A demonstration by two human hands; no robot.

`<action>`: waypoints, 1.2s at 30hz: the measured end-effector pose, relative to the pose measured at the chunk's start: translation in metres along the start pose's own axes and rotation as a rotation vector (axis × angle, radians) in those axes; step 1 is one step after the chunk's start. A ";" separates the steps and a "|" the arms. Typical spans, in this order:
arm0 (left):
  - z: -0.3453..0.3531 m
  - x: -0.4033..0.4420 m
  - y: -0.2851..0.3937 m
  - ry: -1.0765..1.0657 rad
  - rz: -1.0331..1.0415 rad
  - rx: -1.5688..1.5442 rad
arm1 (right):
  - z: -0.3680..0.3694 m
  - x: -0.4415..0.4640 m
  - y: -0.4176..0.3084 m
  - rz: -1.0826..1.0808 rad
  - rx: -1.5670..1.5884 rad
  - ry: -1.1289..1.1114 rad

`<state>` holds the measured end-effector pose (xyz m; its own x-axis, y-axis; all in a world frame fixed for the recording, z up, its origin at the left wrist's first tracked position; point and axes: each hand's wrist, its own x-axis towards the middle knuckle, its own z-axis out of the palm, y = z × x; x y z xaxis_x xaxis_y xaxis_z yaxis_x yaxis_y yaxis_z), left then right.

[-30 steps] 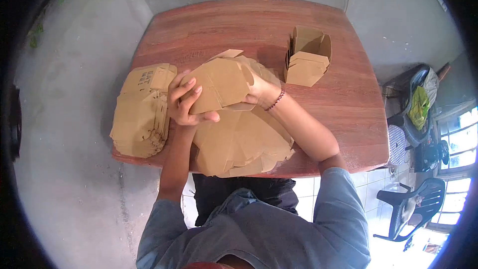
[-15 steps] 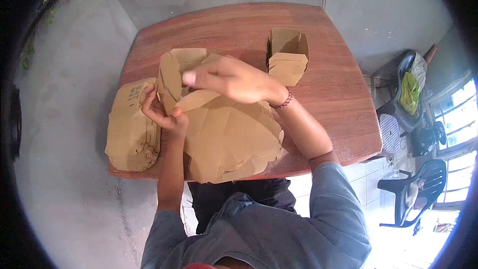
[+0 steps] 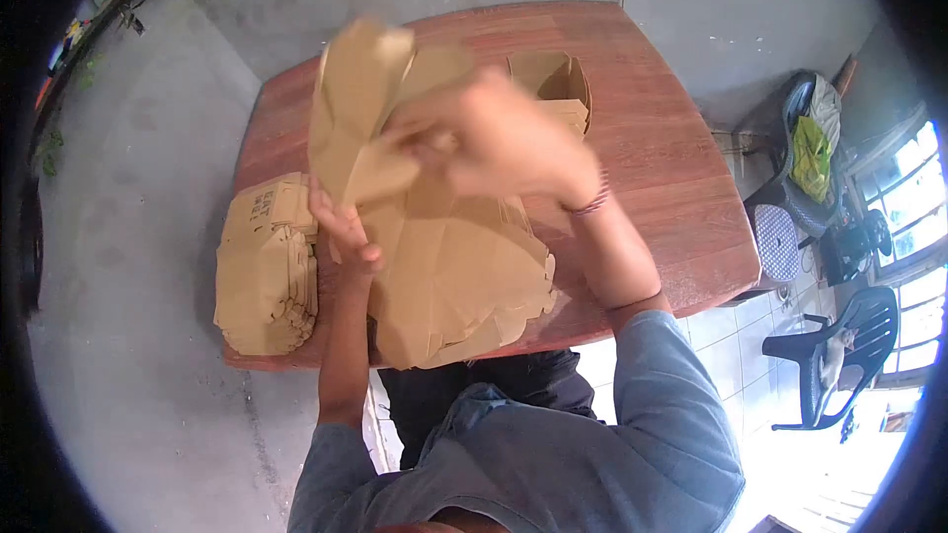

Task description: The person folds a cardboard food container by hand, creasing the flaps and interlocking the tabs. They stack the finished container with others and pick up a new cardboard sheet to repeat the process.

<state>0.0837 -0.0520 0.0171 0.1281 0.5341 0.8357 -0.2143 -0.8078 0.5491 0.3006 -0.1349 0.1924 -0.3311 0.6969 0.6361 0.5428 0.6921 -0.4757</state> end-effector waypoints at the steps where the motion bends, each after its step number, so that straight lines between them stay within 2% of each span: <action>1: -0.004 -0.002 -0.001 -0.077 -0.043 0.063 | -0.015 -0.003 -0.002 0.029 -0.024 0.093; 2: -0.003 -0.005 -0.003 -0.069 -0.047 0.062 | -0.029 -0.008 -0.002 0.055 -0.048 0.184; 4: 0.003 -0.002 -0.006 -0.241 -0.007 0.191 | -0.054 -0.017 0.003 0.132 -0.010 0.351; 5: 0.006 -0.003 -0.004 -0.249 0.005 0.218 | -0.064 -0.023 0.007 0.134 -0.015 0.348; 7: 0.009 -0.004 -0.002 -0.307 -0.010 0.264 | -0.082 -0.031 0.015 0.284 -0.227 0.413; 11: 0.019 0.000 0.010 -0.427 -0.075 0.420 | -0.099 -0.037 0.041 0.271 -0.315 0.387; 13: 0.029 0.014 0.020 -0.509 -0.069 0.451 | -0.103 -0.039 0.048 0.316 -0.439 0.399; 15: 0.040 0.033 0.036 -0.584 -0.072 0.491 | -0.108 -0.041 0.054 0.377 -0.432 0.384; 17: 0.057 0.060 0.048 -0.689 0.001 0.588 | -0.108 -0.042 0.058 0.425 -0.408 0.364; 18: 0.065 0.069 0.046 -0.689 0.003 0.592 | -0.108 -0.042 0.059 0.414 -0.426 0.344; 20: 0.084 0.086 0.039 -0.706 0.174 0.633 | -0.108 -0.040 0.060 0.396 -0.450 0.328; 26: 0.117 0.086 0.009 -0.710 0.304 0.848 | -0.109 -0.043 0.067 0.379 -0.506 0.267; 29: 0.117 0.080 0.006 -0.660 0.270 0.828 | -0.110 -0.044 0.061 0.472 -0.478 0.206; 32: 0.114 0.077 0.005 -0.589 0.276 0.888 | -0.107 -0.045 0.064 0.405 -0.526 0.209; 36: 0.111 0.072 0.001 -0.587 0.219 0.885 | -0.101 -0.039 0.058 0.531 -0.548 0.086</action>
<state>0.2001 -0.0416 0.0793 0.6658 0.3437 0.6622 0.4554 -0.8903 0.0043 0.4227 -0.1409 0.2018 0.1306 0.8772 0.4621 0.9247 0.0604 -0.3759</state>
